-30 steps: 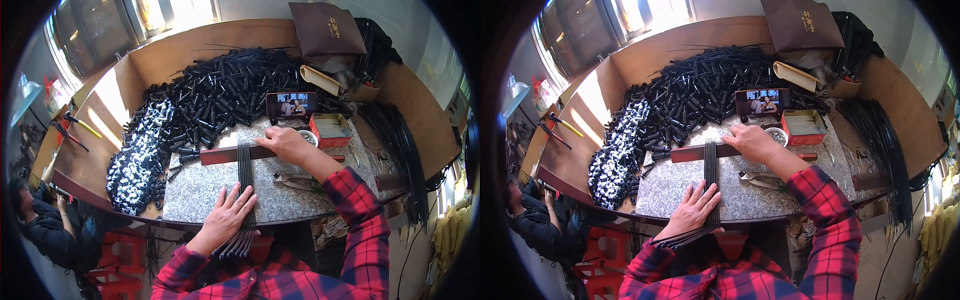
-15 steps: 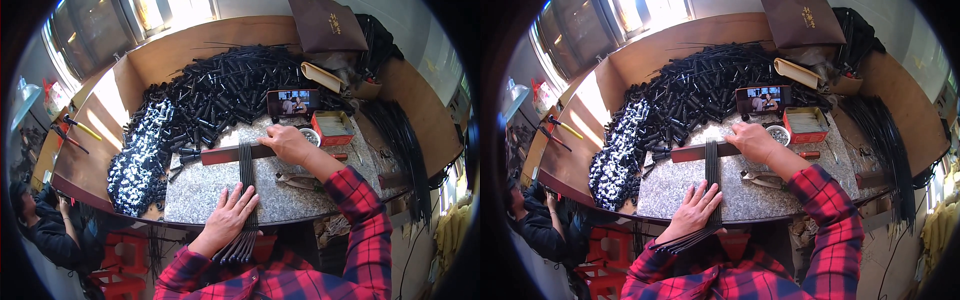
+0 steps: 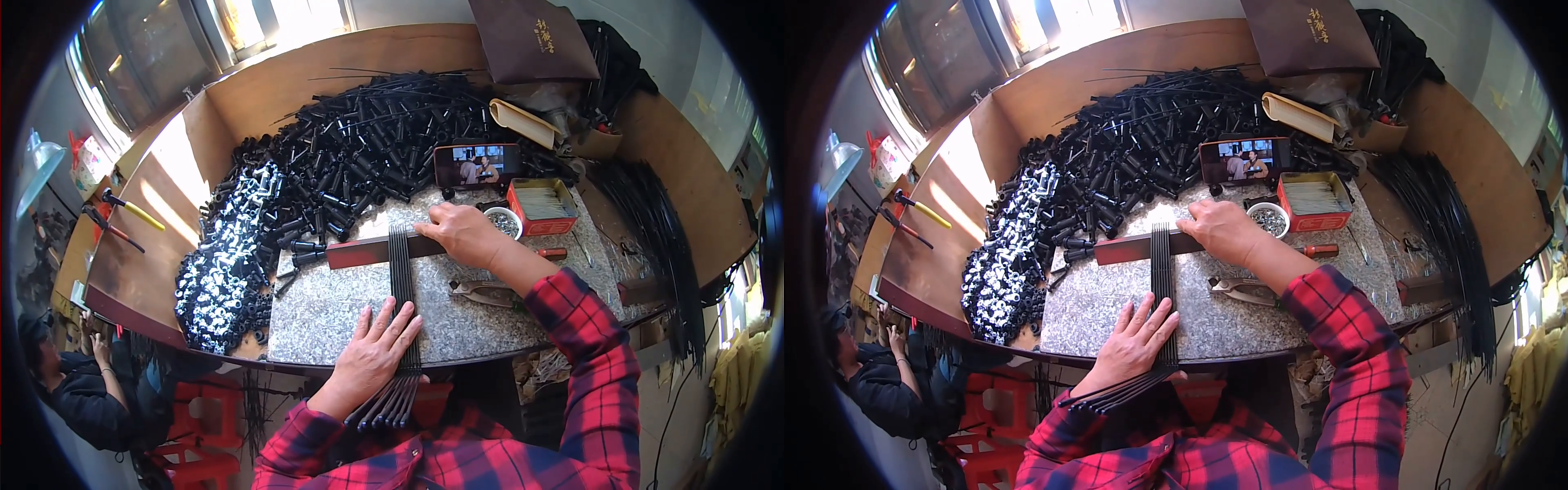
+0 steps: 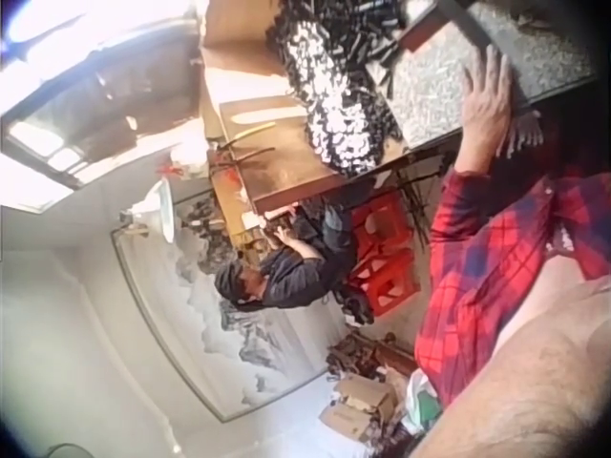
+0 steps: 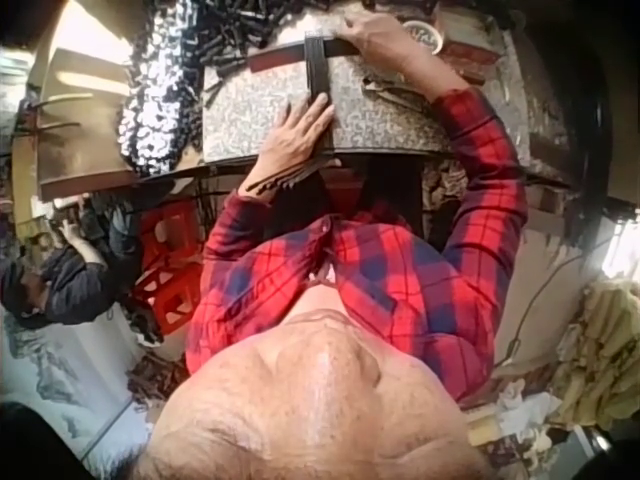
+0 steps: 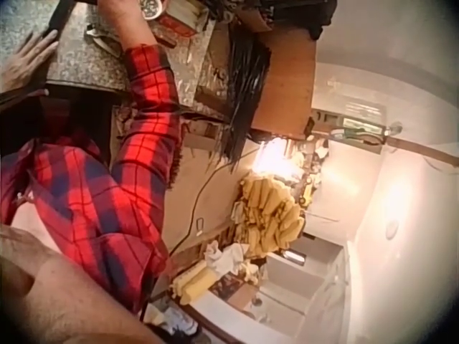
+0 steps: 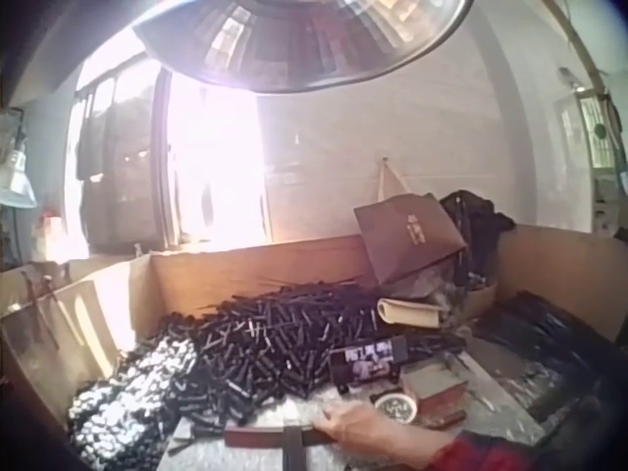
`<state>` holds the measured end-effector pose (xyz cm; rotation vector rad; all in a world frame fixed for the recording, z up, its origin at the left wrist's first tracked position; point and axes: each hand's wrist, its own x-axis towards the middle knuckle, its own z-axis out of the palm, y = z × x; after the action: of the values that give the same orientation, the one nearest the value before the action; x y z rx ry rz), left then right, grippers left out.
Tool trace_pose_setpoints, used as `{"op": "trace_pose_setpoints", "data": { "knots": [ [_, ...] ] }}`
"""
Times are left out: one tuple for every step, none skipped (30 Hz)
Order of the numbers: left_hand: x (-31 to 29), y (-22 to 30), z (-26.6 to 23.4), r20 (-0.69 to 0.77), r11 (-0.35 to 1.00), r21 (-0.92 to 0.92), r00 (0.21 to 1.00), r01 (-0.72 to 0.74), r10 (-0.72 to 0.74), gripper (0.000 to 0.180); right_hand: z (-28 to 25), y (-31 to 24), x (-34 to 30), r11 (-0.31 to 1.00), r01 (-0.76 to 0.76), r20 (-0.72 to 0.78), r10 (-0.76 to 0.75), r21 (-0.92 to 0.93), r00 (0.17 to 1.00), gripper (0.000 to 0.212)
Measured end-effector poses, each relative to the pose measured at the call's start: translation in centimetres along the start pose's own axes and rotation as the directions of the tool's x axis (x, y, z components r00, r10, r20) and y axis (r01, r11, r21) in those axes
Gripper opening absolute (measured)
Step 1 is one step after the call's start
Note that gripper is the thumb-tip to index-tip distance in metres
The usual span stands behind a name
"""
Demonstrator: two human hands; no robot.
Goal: Assembling black plastic components onto metal rods using pliers and a hammer at a workbench.
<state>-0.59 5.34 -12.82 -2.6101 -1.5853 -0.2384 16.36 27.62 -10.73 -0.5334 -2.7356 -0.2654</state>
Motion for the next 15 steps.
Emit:
{"op": "trace_pose_setpoints", "data": {
  "knots": [
    [-0.03,0.00,0.00,-0.003,1.000,0.002,1.000,0.002,-0.002,0.080,0.13,-0.03,0.10,1.000,0.001,0.000,-0.001,0.001,1.000,0.033],
    [-0.06,0.01,-0.04,-0.002,1.000,0.002,1.000,0.003,-0.003,0.080,0.24,-0.05,0.21,1.000,0.008,0.001,-0.008,-0.001,1.000,0.030],
    [-0.08,0.02,-0.11,-0.002,1.000,0.002,1.000,0.005,-0.005,0.080,0.31,-0.07,0.28,1.000,0.016,0.003,-0.016,-0.002,1.000,0.027],
    [-0.08,0.02,-0.12,-0.003,1.000,0.001,1.000,0.008,-0.008,0.079,0.34,-0.05,0.28,1.000,0.016,0.004,-0.016,-0.002,1.000,0.027],
    [-0.06,0.01,-0.08,-0.003,1.000,0.000,1.000,0.009,-0.009,0.079,0.38,-0.01,0.25,0.999,0.022,-0.009,-0.022,0.023,1.000,0.031],
    [-0.04,0.00,-0.04,-0.003,1.000,-0.003,1.000,0.006,-0.006,0.079,0.42,0.03,0.23,0.998,0.029,-0.023,-0.028,0.048,0.999,0.035],
    [-0.08,0.00,-0.05,-0.003,1.000,-0.005,1.000,0.006,-0.006,0.079,0.21,0.00,0.30,0.998,0.032,-0.023,-0.030,0.049,0.999,0.035],
    [-0.13,-0.02,-0.05,-0.003,1.000,-0.005,1.000,0.009,-0.009,0.079,-0.18,-0.05,0.41,0.997,0.046,-0.021,-0.045,0.063,0.999,0.035],
    [-0.19,-0.05,-0.04,-0.010,1.000,-0.016,1.000,0.012,-0.013,0.079,-0.38,-0.07,0.50,0.995,0.061,-0.019,-0.060,0.076,0.998,0.035],
    [-0.16,-0.06,0.01,-0.018,1.000,-0.028,1.000,0.012,-0.012,0.079,-0.32,0.02,0.45,0.995,0.060,-0.018,-0.059,0.076,0.998,0.035],
    [-0.14,-0.06,0.03,-0.018,0.999,-0.030,1.000,0.011,-0.012,0.079,-0.18,0.13,0.40,0.995,0.073,-0.021,-0.071,0.073,0.997,0.036],
    [-0.14,-0.06,0.06,-0.017,0.999,-0.033,1.000,0.011,-0.011,0.079,-0.05,0.23,0.33,0.994,0.085,-0.023,-0.084,0.071,0.996,0.037],
    [-0.19,-0.06,0.02,-0.015,0.999,-0.035,1.000,0.013,-0.014,0.079,0.09,0.33,0.35,0.994,0.087,-0.023,-0.086,0.072,0.996,0.037],
    [-0.21,-0.04,-0.01,-0.015,0.999,-0.035,1.000,0.016,-0.017,0.079,0.22,0.43,0.35,0.992,0.109,-0.023,-0.108,0.063,0.994,0.038],
    [-0.21,-0.01,-0.04,-0.018,0.999,-0.038,1.000,0.016,-0.017,0.079,0.27,0.51,0.38,0.990,0.130,-0.023,-0.129,0.055,0.991,0.039]
  ]
}}
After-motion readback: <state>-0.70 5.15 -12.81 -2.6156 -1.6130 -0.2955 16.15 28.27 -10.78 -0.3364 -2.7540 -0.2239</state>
